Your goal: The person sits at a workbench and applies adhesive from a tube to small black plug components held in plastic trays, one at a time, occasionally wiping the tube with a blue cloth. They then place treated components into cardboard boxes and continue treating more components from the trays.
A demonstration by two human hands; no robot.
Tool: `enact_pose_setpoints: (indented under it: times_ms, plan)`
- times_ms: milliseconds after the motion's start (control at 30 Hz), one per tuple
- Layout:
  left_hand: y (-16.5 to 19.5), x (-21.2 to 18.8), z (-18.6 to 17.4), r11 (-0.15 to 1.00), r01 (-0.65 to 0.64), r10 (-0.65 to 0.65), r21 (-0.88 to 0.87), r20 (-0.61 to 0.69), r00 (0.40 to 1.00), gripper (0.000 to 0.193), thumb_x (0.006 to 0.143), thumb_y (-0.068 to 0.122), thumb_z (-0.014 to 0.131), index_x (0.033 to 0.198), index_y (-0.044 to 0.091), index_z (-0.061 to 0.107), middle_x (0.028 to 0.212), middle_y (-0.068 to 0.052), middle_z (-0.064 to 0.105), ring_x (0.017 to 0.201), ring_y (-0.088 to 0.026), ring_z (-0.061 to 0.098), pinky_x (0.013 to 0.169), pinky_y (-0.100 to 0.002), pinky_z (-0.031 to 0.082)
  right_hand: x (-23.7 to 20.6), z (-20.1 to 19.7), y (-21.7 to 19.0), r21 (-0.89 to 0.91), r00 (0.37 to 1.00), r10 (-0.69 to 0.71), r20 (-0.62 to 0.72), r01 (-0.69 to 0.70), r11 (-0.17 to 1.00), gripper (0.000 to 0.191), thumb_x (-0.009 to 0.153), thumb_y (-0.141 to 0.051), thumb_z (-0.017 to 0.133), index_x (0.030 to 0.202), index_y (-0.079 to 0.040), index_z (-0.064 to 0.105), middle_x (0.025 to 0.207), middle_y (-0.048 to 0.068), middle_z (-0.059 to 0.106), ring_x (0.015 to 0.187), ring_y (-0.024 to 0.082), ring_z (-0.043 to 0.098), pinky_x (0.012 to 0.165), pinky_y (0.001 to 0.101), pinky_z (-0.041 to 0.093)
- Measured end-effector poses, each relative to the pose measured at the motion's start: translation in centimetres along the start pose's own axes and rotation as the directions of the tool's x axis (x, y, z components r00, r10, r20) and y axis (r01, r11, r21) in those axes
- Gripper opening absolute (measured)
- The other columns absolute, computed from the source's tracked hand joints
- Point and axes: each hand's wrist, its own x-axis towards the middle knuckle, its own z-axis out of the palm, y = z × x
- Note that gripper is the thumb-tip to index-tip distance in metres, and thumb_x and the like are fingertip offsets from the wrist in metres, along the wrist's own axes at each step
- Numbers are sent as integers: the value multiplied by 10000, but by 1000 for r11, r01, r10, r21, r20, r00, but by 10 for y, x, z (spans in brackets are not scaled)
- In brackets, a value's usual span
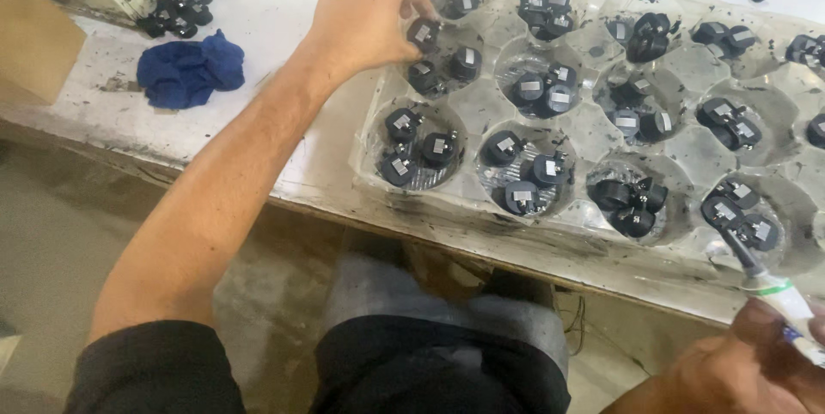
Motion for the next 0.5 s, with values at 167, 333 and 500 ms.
enact_pose_setpoints:
  times_ms: [167,333,500]
  plan:
    - [-7,1,21,991,-37,33,129,37,999,425,600,198,945,1010,209,833,954,-113,691,925,-346,647,773,-475,509,1,-10,20,-41,992,116,-52,-118,992,305,1049,-195,679,1171,66,581,1065,204,678,1005,291,708,827,337,604]
    - [-39,-18,25,967,155,-164,-200,-31,986,662,700,339,963,1299,217,709,1222,-117,681,1103,-300,653,921,-433,534,1,-10,21,-29,980,183,-78,-185,982,291,1047,-186,689,1173,53,579,1070,197,677,1010,285,709,836,336,607]
    - [-51,-50,66,419,554,-549,-720,285,786,941,875,704,592,1607,174,330,1570,-170,369,1357,-341,500,1079,-496,424,-10,-4,19,-9,964,248,-99,-250,968,279,1045,-176,698,1175,39,577,1074,190,676,1016,278,710,844,336,610]
